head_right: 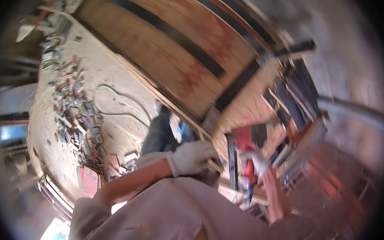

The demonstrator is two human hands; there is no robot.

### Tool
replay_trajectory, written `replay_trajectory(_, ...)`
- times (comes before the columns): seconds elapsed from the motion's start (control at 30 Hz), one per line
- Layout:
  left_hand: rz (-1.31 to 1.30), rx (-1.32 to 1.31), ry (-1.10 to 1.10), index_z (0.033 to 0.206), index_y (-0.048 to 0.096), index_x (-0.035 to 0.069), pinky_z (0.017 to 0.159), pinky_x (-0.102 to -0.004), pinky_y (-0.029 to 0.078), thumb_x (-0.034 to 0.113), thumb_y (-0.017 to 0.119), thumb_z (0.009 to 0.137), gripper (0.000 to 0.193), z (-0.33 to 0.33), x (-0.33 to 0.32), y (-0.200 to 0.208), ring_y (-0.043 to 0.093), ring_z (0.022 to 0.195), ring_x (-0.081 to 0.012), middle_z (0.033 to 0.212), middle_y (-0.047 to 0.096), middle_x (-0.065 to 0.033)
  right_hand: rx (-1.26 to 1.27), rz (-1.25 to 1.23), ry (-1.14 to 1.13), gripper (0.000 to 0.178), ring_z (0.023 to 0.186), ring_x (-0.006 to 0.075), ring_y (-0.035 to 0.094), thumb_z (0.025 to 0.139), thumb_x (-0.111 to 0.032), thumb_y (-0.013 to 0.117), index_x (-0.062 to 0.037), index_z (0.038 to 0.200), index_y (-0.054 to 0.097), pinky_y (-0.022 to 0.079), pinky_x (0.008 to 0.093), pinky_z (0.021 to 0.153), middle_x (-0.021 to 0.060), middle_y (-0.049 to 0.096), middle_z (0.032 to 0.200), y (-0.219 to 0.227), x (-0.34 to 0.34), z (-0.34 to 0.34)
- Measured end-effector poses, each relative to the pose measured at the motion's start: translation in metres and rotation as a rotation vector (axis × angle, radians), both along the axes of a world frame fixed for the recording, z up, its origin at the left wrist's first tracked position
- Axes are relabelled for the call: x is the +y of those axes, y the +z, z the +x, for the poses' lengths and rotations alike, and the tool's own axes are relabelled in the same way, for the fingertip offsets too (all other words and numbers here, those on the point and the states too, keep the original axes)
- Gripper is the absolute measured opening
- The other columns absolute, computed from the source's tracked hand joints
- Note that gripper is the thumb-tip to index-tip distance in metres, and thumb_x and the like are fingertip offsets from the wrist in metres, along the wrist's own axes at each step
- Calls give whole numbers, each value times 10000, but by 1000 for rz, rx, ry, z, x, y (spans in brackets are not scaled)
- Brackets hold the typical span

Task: The person assembles a wooden frame by positioning dark wooden strips onto a plywood base and securing them with a red pneumatic nail gun. The person repeatedly picks up strips, aligns them along the edges, and fastens them in place.

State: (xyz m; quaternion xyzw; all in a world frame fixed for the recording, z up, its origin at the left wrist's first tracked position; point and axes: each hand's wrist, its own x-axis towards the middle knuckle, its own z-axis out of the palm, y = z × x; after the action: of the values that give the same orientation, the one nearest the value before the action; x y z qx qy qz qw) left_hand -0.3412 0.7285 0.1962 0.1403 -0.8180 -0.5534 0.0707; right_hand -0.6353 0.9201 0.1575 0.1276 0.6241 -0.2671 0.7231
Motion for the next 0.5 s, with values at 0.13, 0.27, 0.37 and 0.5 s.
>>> replay_trajectory(0.13,10,37,-36,1093,663,146,909,-438,544,305,721,854,293,3,13,-31,650,1068,-315,1069,646,-84,-118,-9,-198,275,519,178,538,874,-151,682,-97,1122,575,500,375,498,4,522,635,-15,32,59)
replay_trajectory(0.27,42,-24,-44,1163,678,125,944,-452,525,323,739,870,359,15,-21,-41,647,1085,-332,1098,668,-103,54,99,-66,120,503,192,553,890,-184,668,-117,804,618,481,362,490,24,549,609,-62,65,129)
replay_trajectory(0.37,42,-30,77,1195,683,119,950,-467,526,286,762,851,390,59,-77,-40,645,1111,-356,1117,678,-137,33,150,-90,118,508,186,555,885,-172,674,-118,795,620,474,357,489,20,559,616,-52,16,175)
replay_trajectory(0.5,78,-190,282,1205,700,116,993,-458,510,346,728,902,382,150,-179,-48,633,1157,-357,1167,684,-146,37,171,-29,118,513,178,558,877,-157,683,-120,782,624,463,350,489,14,573,624,-46,-56,231)
